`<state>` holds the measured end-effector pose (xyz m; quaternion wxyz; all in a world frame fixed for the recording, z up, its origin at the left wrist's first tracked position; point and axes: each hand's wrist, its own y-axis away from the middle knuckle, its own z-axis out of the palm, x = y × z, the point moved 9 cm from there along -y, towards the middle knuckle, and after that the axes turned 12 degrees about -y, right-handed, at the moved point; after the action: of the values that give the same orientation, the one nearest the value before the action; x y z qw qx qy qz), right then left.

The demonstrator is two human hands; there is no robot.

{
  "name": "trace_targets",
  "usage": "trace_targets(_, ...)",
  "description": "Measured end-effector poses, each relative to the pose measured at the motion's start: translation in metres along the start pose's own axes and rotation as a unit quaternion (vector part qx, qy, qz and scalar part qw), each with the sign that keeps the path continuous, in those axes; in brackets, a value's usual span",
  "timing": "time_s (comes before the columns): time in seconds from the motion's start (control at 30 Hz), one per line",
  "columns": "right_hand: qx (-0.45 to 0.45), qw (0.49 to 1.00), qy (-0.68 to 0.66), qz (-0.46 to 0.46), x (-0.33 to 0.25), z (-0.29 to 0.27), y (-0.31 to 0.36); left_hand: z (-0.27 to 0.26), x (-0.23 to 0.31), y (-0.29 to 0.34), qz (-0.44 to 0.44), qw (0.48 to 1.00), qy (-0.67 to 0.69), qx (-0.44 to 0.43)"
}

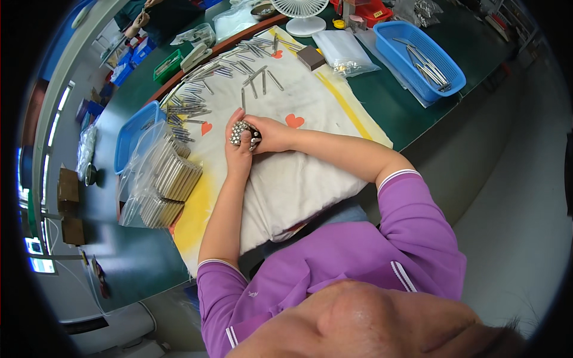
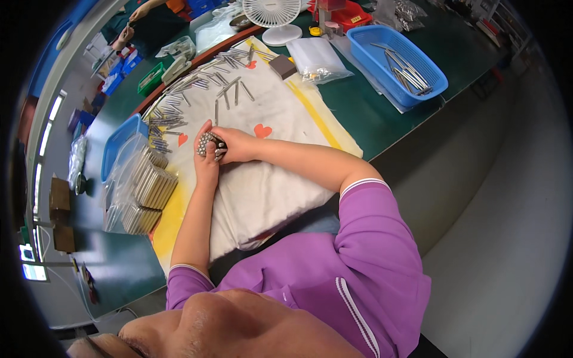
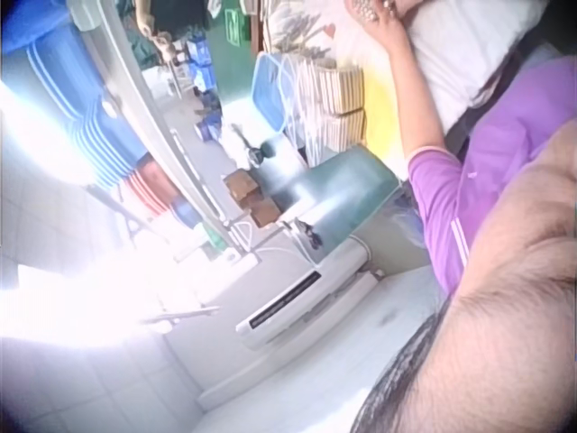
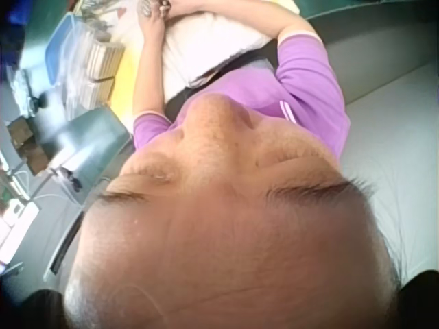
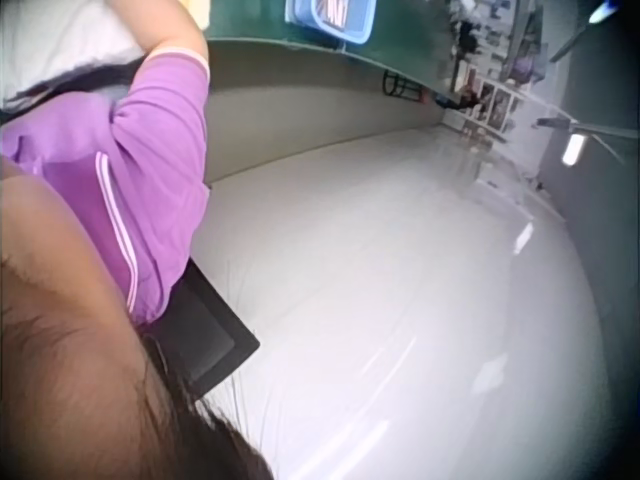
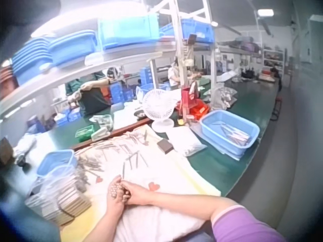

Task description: The person bundles metal pins by hand, arranges the pins into rows on a cloth, and aligns individual pins against each other using a small block.

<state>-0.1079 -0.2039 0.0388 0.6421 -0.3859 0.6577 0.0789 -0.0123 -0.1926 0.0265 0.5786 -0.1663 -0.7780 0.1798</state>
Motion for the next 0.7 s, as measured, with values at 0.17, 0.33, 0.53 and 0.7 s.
trace_targets(0.17,0.009,0.997,-0.072,0.005,-0.009,-0.002,0.005,0.006,0.006,0.004,-0.006,1.000,-0.018,0.003)
trace_targets(0.33,-0.014,0.991,-0.120,0.056,0.007,0.000,0.003,0.010,0.007,0.008,-0.024,0.999,-0.041,0.013)
trace_targets(0.53,0.033,0.986,-0.137,0.089,0.014,-0.003,0.002,0.013,0.005,0.009,-0.046,0.997,-0.058,0.011)
trace_targets(0.7,0.061,0.991,-0.021,0.121,0.007,-0.008,0.004,0.003,0.008,0.007,-0.003,0.985,-0.170,0.022)
